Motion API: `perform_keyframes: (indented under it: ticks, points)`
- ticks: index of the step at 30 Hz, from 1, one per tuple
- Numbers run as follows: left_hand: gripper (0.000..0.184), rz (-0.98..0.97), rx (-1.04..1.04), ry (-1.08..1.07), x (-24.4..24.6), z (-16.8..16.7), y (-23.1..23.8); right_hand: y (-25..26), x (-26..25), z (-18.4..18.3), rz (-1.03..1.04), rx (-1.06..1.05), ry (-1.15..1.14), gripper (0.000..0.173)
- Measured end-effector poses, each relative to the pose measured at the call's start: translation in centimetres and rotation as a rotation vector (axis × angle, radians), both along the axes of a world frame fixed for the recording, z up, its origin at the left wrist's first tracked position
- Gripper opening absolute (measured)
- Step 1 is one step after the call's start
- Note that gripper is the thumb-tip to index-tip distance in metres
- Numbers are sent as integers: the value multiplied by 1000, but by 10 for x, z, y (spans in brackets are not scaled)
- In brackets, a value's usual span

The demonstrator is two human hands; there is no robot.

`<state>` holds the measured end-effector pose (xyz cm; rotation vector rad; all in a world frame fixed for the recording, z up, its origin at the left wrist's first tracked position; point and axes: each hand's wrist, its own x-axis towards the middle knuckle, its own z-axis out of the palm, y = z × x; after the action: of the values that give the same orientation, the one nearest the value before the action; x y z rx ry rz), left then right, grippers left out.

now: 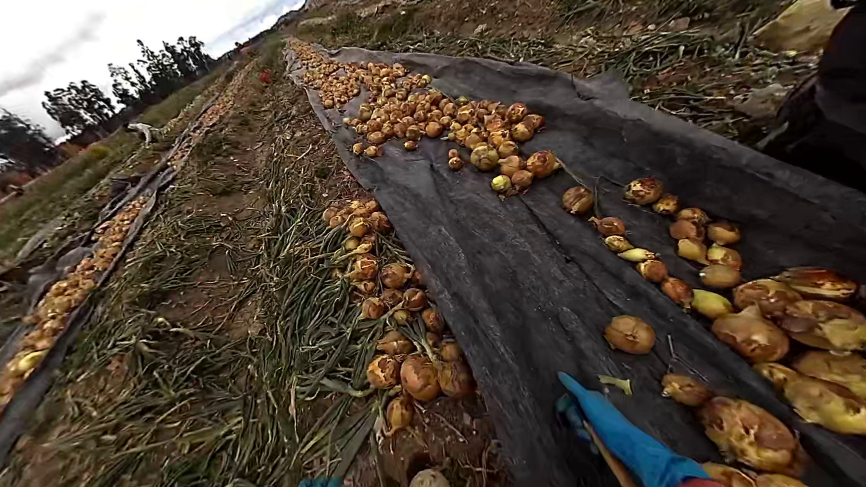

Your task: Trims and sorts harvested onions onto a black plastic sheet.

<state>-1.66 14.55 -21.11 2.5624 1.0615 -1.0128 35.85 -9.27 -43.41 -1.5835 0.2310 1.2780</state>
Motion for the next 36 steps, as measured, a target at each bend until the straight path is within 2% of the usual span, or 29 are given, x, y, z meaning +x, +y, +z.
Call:
perform_keyframes:
  ticks: [3,6,7,9,11,13,14,16,18,20,22,23,26,27,29,31,32,34,35,36]
  points:
    - [65,-285,-68,-140,123,-57,31,31,54,62,-104,-22,-59,62]
    - [75,-535,-119,-314,203,-105,55,73,88,113,-240,111,-128,63]
    - [75,-568,-176,-288,217,-116,62,88,83,121,-250,148,-148,64]
    - [61,-607,-275,-172,233,-130,77,119,51,129,-188,134,-137,64]
    - [44,-603,-360,-15,250,-125,95,137,13,129,-102,81,-76,53]
    - [40,-530,-437,9,255,-113,115,137,-20,120,-85,43,-15,38]
    - [41,-458,-449,-94,250,-107,125,134,-34,116,-95,18,-5,31]
    - [37,-328,-363,-520,238,-97,137,125,-55,113,-68,-41,5,20]
    - [30,-286,-253,-891,245,-82,133,125,-60,118,61,-81,34,21]
    - [23,-352,-238,-1029,259,-63,117,136,-55,128,150,-7,40,26]
    - [18,-410,-316,-996,272,-42,96,144,-47,138,33,223,-41,33]
    - [19,-405,-354,-969,275,-35,86,146,-44,143,-49,318,-77,45]
    - [25,-407,-338,-980,277,-33,65,153,-45,140,-189,380,-74,76]
    - [27,-462,-270,-1012,275,-41,64,155,-46,135,-225,393,-42,77]
    - [24,-633,-64,-1025,271,-65,75,163,-46,126,-279,389,30,60]
    - [18,-730,66,-932,277,-83,98,161,-45,124,-275,379,-34,53]
    - [17,-681,128,-822,285,-82,111,155,-47,123,-267,390,-169,46]
    - [26,-357,233,-364,315,-67,145,134,-49,126,-328,441,-453,50]
    - [27,-273,310,-261,321,-67,162,120,-48,132,-411,430,-544,54]
    - [34,-268,343,-273,316,-68,167,106,-45,138,-452,384,-587,59]
